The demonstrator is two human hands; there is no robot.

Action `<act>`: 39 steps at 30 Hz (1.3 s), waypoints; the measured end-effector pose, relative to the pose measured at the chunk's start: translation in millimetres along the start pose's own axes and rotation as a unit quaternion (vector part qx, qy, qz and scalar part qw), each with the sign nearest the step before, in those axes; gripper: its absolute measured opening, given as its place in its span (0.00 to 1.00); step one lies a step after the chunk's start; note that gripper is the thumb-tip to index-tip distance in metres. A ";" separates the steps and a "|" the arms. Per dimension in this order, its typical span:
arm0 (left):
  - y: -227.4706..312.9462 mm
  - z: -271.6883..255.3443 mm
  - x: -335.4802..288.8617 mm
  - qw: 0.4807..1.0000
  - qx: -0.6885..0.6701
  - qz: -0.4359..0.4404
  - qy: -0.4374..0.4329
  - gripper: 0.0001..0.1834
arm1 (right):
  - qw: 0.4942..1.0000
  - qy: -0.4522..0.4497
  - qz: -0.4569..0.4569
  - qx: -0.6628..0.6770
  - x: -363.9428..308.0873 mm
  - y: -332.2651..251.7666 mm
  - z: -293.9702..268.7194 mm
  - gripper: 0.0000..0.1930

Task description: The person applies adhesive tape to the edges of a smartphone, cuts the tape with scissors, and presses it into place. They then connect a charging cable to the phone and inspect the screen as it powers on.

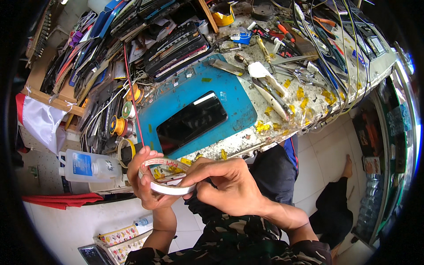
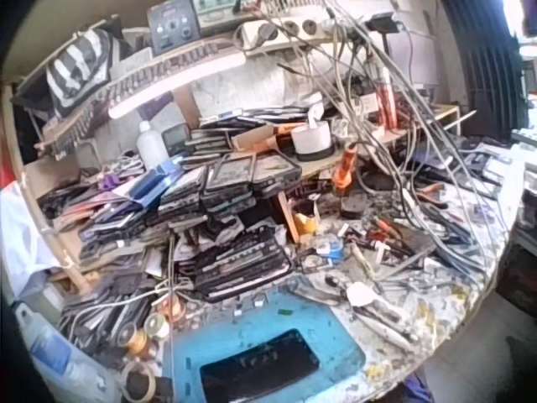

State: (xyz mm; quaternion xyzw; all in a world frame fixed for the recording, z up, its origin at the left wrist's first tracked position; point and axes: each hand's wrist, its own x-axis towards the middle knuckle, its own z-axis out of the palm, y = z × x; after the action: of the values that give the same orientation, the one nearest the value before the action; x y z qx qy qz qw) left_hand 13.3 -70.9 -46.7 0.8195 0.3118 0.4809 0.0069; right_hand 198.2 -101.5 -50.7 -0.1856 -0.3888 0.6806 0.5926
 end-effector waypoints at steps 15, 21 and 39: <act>0.4 2.6 -1.6 1.000 0.006 0.008 0.019 0.40 | 1.000 0.003 -0.030 0.006 -1.1 -1.5 3.3 0.12; -0.2 2.1 1.4 1.000 0.004 0.008 0.013 0.41 | 0.999 -0.003 -0.032 0.001 -1.1 3.0 0.6 0.12; -1.6 -12.0 12.3 0.990 -0.058 -0.066 -0.107 0.52 | 0.851 -0.078 -0.206 -0.476 8.3 -30.9 -10.7 0.13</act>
State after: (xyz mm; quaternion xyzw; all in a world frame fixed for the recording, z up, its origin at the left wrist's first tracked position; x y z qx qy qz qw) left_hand 7.2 -66.7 -31.2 0.8421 0.3340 0.4064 0.1194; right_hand 224.4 -90.5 -32.6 -0.3075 -0.7393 0.2869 0.5259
